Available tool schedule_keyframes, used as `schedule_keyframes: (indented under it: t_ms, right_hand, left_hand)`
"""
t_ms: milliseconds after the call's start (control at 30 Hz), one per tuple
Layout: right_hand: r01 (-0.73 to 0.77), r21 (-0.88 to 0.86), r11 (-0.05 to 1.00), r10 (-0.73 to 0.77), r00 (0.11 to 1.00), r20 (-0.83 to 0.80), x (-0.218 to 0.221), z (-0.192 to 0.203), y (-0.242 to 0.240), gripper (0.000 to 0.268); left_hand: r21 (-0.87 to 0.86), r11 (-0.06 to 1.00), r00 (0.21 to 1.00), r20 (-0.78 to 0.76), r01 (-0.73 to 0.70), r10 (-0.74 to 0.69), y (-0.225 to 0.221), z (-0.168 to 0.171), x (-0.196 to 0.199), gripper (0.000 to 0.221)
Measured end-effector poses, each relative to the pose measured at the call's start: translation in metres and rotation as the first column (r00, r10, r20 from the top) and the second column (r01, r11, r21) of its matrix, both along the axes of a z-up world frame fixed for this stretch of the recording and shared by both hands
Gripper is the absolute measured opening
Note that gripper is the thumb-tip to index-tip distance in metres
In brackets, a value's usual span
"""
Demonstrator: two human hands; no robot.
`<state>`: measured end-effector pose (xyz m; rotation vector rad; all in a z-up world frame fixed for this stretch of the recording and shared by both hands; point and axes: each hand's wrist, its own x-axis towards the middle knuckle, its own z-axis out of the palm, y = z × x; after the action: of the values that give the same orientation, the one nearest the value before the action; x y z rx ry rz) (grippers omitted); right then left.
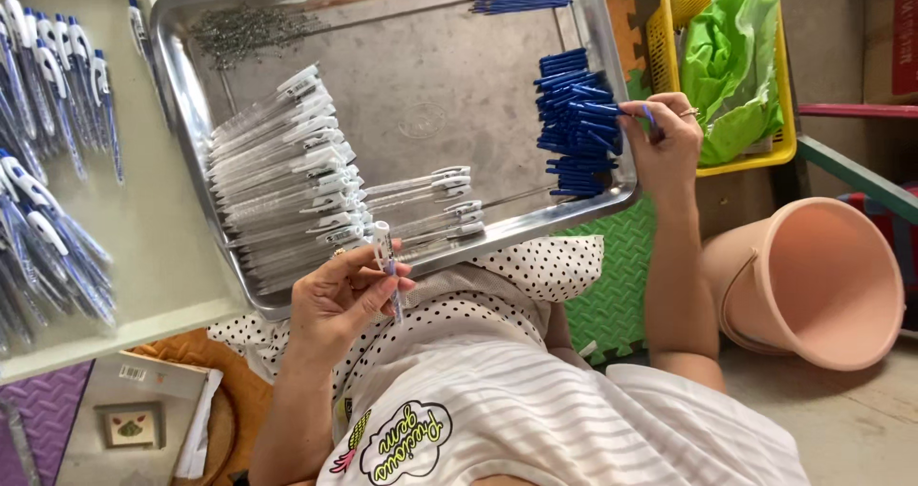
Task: The person assembles ballpoint pens by picking up pen barrels, inserting blue ink cartridges by hand, and placing the assembled pens into a tray.
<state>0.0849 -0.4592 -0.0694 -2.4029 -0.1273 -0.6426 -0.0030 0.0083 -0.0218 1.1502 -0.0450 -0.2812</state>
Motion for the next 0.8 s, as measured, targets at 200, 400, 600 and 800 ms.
schedule_keyframes:
  t_ms: [200,400,600,800]
  right_hand:
    - [-0.043,-0.115,0.992,0.044,0.999,0.007,0.012,-0.026,-0.020,0.017]
    - [-0.060,-0.160,0.985,0.054,0.998,-0.039,0.011,-0.008,-0.015,0.023]
    - [-0.448,0.535,0.717,0.597,0.791,-0.137,-0.022,0.088,0.166,0.050]
    - [-0.103,0.951,0.292,0.648,0.752,-0.118,-0.018,0.029,0.207,0.023]
  left_hand:
    - [0.019,1.000,1.000,0.006,0.011,-0.011,-0.006,-0.002,-0.002,0.039]
    - [0.148,0.989,0.997,0.064,0.025,-0.034,-0.010,-0.005,0.009,0.036]
    - [0.313,0.949,0.967,0.225,0.041,-0.116,-0.024,0.029,0.026,0.036]
    - [0.023,0.977,0.970,0.116,0.211,-0.212,0.005,0.042,0.039,0.031]
